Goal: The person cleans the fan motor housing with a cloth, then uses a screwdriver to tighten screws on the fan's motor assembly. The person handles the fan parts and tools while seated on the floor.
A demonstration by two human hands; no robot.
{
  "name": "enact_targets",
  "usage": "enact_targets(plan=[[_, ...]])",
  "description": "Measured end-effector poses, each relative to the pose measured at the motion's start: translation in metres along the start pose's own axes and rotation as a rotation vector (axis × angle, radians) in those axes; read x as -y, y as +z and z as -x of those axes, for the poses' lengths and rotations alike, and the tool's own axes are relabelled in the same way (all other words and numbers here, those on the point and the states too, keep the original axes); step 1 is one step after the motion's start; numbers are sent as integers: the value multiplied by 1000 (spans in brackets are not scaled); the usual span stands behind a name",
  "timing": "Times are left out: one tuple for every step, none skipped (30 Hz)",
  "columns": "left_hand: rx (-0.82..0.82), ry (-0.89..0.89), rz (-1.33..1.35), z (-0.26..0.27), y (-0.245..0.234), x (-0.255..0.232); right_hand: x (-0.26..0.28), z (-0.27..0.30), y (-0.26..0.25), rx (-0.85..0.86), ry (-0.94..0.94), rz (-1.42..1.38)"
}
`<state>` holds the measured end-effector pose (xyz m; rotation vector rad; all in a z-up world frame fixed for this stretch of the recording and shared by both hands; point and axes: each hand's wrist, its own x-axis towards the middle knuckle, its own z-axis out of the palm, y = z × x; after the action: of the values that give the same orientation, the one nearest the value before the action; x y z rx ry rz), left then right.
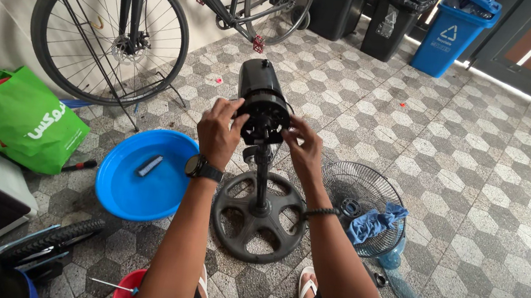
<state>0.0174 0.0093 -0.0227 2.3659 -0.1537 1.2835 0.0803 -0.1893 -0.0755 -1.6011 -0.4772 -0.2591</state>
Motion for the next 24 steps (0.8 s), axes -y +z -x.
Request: enact_targets(plan=[[-12, -7, -27, -1, 5, 3, -1, -5, 3, -7, -1, 12], [-26, -11, -51, -5, 10, 5, 0, -12, 5, -17, -4, 24], [-43, -4, -60, -8, 16, 6, 1, -17, 6, -28, -8, 37], [-59, 1, -69, -10, 20, 7, 2, -20, 8, -50, -18, 55], [-74, 6, -79, -12, 23, 8, 3, -23, 9, -73, -29, 73], [-83, 6, -81, -13, 26, 9, 4, -26, 11, -91, -41, 89], [-91, 7, -82, -13, 27, 10, 6, -29, 13, -78, -92, 75], [-95, 4, -82, -10, 29, 10, 7, -29, 14, -66, -137, 62], [-102, -27, -72, -6, 30, 11, 7, -29, 15, -53, -181, 50], [-109, -54, -60, -3, 31, 11, 8, -29, 14, -65, -179, 86], [-115, -82, -47, 0, 32, 11, 9, -29, 14, -78, -177, 123], [-123, -77, -55, 1, 33, 11, 10, -31, 14, -87, -179, 158], [-131, -71, -63, 1, 34, 12, 12, -33, 14, -107, -191, 159], [-136, -70, -72, 4, 34, 12, 12, -31, 15, -124, -200, 160], [-133, -69, -92, 6, 34, 12, 13, -30, 15, -141, -208, 162], [-131, -63, -110, 5, 35, 13, 13, -31, 15, -145, -207, 174], [-129, -57, -129, 3, 36, 14, 14, -32, 16, -149, -206, 186], [-145, -29, -130, 4, 36, 14, 13, -30, 15, -153, -200, 200], [-162, 0, -130, 5, 36, 13, 13, -28, 14, -160, -239, 197], [-182, 30, -129, 4, 36, 14, 12, -29, 14, -167, -281, 195], [-197, 44, -116, 4, 37, 14, 11, -29, 14, -174, -322, 193], [-214, 59, -104, 4, 36, 14, 11, -29, 14, -184, -320, 197], [-231, 74, -92, 4, 36, 14, 10, -30, 13, -194, -317, 201], [-231, 69, -90, 4, 37, 14, 9, -31, 13, -204, -312, 206]])
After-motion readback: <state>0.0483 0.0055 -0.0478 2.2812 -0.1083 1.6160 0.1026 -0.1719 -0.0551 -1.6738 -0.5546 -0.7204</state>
